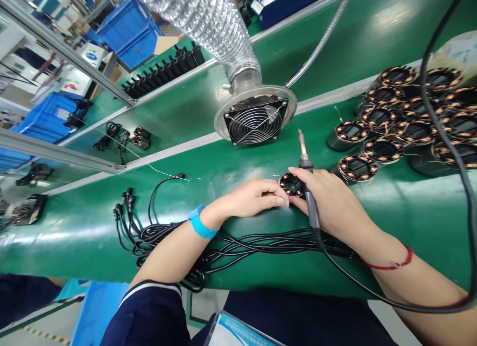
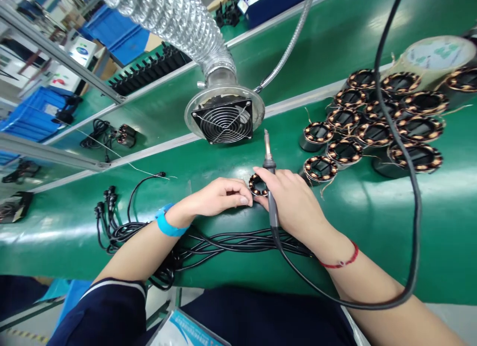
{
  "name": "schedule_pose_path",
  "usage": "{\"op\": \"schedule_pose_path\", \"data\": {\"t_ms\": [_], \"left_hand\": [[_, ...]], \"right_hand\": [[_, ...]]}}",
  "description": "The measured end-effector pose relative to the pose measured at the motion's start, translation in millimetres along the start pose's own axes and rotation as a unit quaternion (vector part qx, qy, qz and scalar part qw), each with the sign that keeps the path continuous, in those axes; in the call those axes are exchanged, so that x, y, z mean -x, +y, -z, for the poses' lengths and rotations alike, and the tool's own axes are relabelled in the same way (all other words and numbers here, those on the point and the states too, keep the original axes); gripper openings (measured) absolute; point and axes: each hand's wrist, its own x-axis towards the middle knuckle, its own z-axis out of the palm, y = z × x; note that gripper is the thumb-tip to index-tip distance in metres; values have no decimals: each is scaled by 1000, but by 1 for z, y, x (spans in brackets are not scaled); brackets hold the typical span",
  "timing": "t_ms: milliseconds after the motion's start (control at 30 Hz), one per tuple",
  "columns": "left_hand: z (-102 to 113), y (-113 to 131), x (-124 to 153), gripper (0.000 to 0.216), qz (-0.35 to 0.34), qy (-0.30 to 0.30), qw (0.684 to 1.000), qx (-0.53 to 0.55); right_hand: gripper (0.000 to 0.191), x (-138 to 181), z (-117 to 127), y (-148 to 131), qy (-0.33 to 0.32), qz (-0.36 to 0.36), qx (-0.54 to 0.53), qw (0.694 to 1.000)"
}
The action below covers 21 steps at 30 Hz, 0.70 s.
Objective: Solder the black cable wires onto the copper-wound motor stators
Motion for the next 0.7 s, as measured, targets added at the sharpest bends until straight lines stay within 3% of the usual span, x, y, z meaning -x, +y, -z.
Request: {"op": "schedule_pose_path", "data": {"t_ms": [67,133,267,367,467,600,700], "left_hand": [[15,3,12,13,39,-6,998,-52],[39,1,34,20,96,24,985,-144],[84,-25,90,37,203,202,903,-320],[97,-55,116,21,240,219,869,-374],[95,-71,128,21,225,233,872,-367],[90,-55,159,39,214,297,899,-239],[80,-31,194,42,272,226,912,-208]], "right_hand": [[41,-1,0,0,13,10,8,1000],[40,-2,0,1,26,27,10,999],[43,-4,1,4,37,51,-1,998],[48,-4,2,6,44,52,-11,998],[56,-4,4,7,65,65,-10,996],[62,-3,9,5,72,65,4,995],[61,1,9,6,48,40,23,998]]}}
